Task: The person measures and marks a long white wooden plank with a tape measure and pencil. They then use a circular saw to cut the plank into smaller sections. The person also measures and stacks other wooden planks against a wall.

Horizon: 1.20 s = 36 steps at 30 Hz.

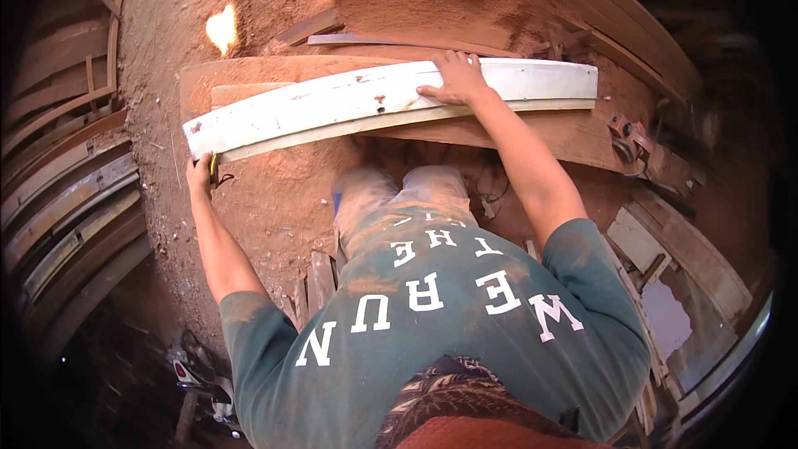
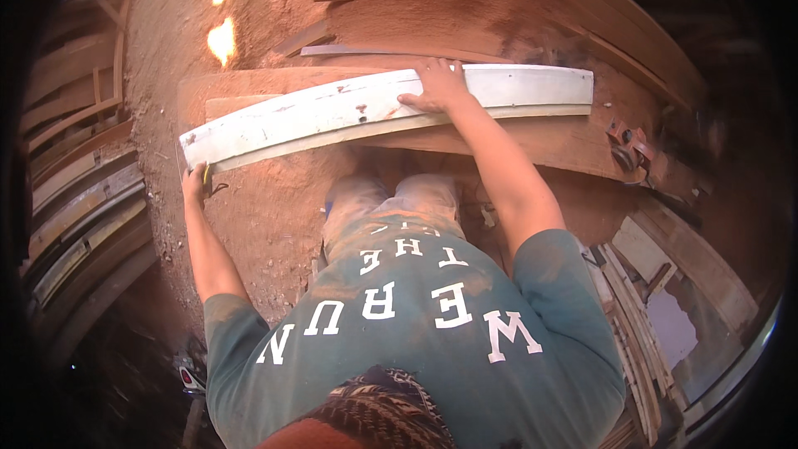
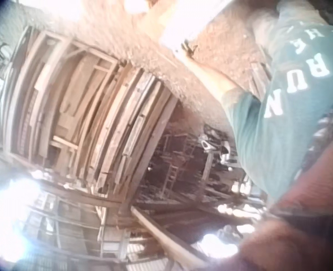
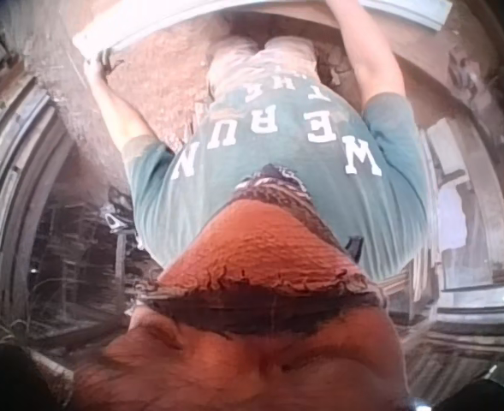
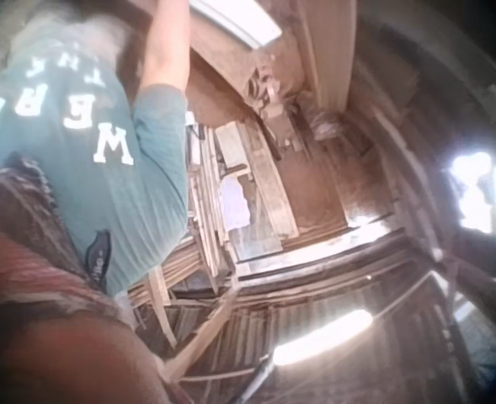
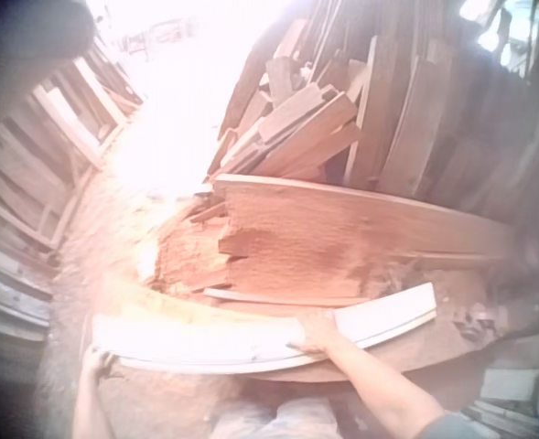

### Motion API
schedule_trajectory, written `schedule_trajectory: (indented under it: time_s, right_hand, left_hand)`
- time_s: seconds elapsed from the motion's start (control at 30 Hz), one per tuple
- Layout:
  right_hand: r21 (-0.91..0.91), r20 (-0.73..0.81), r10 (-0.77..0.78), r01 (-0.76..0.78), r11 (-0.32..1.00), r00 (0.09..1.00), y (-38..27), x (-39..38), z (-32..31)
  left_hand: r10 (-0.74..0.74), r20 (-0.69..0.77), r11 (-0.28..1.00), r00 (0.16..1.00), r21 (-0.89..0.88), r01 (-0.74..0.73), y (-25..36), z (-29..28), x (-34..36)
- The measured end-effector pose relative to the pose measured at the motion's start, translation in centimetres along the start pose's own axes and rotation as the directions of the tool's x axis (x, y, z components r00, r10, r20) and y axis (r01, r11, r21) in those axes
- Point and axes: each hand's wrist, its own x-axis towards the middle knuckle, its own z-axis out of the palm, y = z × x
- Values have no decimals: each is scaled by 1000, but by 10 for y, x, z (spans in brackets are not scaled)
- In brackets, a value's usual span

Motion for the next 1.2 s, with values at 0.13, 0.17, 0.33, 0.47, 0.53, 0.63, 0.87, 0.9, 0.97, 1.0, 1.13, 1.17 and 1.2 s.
schedule_trajectory:
  time_s: [0.13, 0.17, 0.33, 0.47, 0.53, 0.63, 0.87, 0.9, 0.97, 1.0, 1.13, 1.17, 1.2]
  right_hand:
    - [-3, -85, 32, -33, 999, 996, 3, -32, 15]
    - [-1, -118, 26, -27, 1000, 993, 12, -38, 27]
    - [97, -88, 72, -63, 993, 993, 15, -53, 30]
    - [98, -57, 162, -156, 983, 985, 13, -66, 35]
    - [120, -75, 205, -195, 973, 976, -1, -70, 34]
    - [137, -62, 290, -280, 950, 955, -16, -72, 34]
    - [309, -275, 343, -256, 916, 898, -17, -84, 54]
    - [404, -322, 382, -239, 883, 866, -15, -95, 56]
    - [552, -423, 461, -181, 814, 780, -2, -113, 52]
    - [607, -468, 501, -146, 781, 728, 12, -126, 55]
    - [678, -661, 641, -56, 733, 390, 129, -177, 88]
    - [686, -669, 674, -86, 722, 315, 164, -195, 86]
    - [699, -671, 704, -118, 705, 232, 201, -216, 80]
  left_hand:
    - [134, -127, 989, 983, 85, -124, -15, 3, 11]
    - [93, -86, 994, 992, 68, -88, 1, 10, -2]
    - [143, -12, 989, 990, -43, -143, -4, 19, -3]
    - [140, 93, 990, 986, 18, -142, 20, 16, 3]
    - [165, 125, 986, 978, -4, -166, 40, 10, 0]
    - [183, 154, 983, 971, -32, -180, 55, 10, 11]
    - [373, -15, 914, 928, 180, -365, 30, 25, 49]
    - [478, -37, 854, 878, 255, -454, 36, 36, 34]
    - [577, -66, 748, 814, 443, -494, 57, 59, -21]
    - [640, -59, 699, 766, 459, -548, 66, 76, -45]
    - [777, 115, 520, 619, 436, -734, 118, 168, -193]
    - [800, 173, 486, 575, 375, -789, 126, 195, -222]
    - [778, 271, 476, 566, 334, -814, 140, 222, -260]
